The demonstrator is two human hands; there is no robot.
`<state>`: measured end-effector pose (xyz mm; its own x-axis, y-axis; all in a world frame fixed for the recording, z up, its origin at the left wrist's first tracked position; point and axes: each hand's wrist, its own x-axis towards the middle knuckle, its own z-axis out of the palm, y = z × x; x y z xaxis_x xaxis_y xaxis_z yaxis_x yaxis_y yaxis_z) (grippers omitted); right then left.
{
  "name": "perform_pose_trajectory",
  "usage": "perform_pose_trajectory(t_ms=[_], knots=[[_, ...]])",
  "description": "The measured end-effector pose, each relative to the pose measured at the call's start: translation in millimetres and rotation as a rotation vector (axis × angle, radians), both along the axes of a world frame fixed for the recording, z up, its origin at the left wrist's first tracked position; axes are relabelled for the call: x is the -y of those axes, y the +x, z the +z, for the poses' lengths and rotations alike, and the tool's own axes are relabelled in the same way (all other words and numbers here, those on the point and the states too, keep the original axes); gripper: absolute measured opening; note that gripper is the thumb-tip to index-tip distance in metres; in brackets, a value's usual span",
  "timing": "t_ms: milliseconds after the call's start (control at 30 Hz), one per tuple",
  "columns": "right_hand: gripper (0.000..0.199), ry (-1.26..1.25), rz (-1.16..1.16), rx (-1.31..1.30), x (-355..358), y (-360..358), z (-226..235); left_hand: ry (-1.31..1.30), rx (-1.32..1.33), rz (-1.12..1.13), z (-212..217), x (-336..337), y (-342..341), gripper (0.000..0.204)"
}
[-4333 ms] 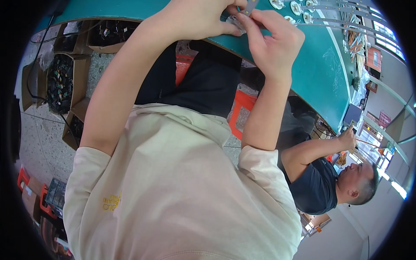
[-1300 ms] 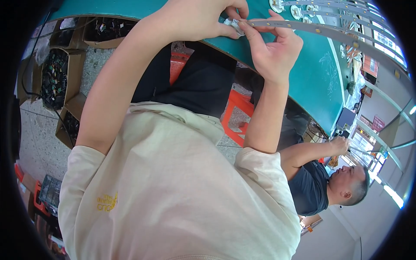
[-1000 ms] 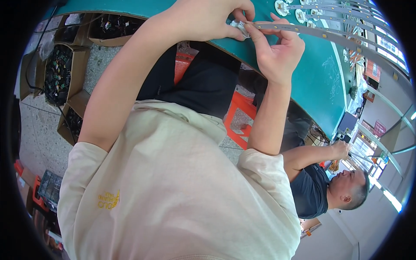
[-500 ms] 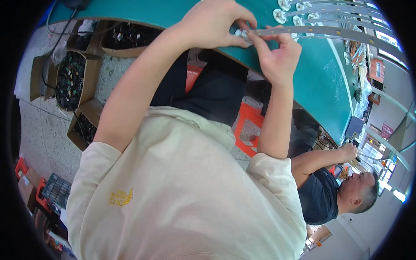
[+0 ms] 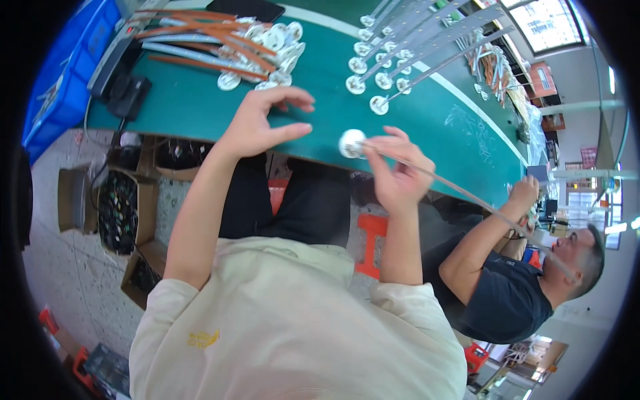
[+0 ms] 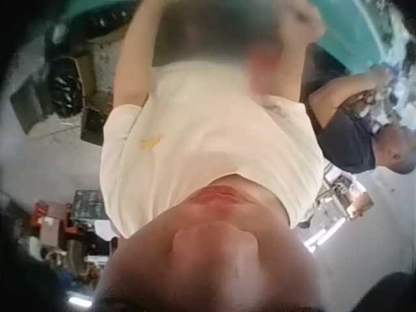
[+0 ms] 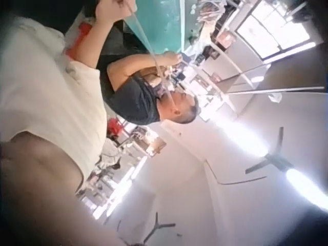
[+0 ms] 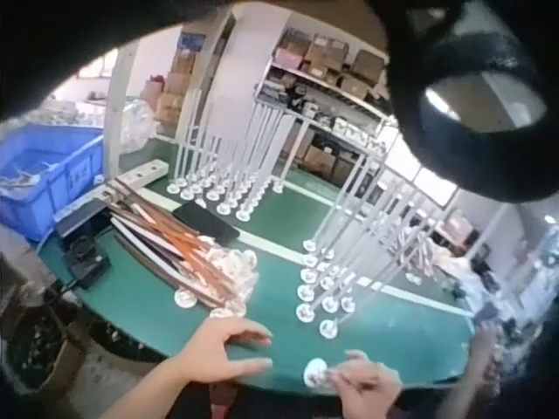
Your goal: Assembling circular LED components onto a long metal strip at a production workstation.
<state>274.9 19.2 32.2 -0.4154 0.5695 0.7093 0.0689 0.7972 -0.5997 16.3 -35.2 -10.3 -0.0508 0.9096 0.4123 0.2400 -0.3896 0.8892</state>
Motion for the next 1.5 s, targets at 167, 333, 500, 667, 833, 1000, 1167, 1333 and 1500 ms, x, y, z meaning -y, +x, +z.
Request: perform_pose_trajectory(t_ms=[167,333,500,667,833,1000,1167,1333,1500], knots=[[0.013,-0.179,-0.428,-0.133,-63,57,-14,-0.01,-0.049,0.049,3,-2,4,0.027],[0.016,-0.068,-0.577,0.086,-133,59,-32,-0.013,-0.085,0.052,4,-6,5,0.023],[0.013,-0.213,-0.528,0.182,-152,58,-44,-0.014,-0.081,0.096,4,-7,5,0.023],[0.014,-0.259,-0.567,0.228,-150,56,-51,-0.011,-0.097,0.08,2,-7,4,0.022],[0.016,-0.326,-0.561,0.22,-154,60,-53,0.001,-0.083,0.053,-1,-10,3,0.02],[0.014,-0.316,-0.464,0.128,-157,61,-54,0.026,-0.058,0.053,-5,-10,2,0.02],[0.018,-0.345,-0.431,0.072,-153,58,-49,0.049,-0.054,0.027,-6,-11,4,0.02],[0.02,-0.25,-0.597,-0.102,-105,51,-42,0.075,-0.046,0.043,-7,-9,3,0.021],[0.019,-0.366,-0.333,-0.002,-29,21,-33,0.094,-0.071,0.058,-3,-6,-1,0.021]])
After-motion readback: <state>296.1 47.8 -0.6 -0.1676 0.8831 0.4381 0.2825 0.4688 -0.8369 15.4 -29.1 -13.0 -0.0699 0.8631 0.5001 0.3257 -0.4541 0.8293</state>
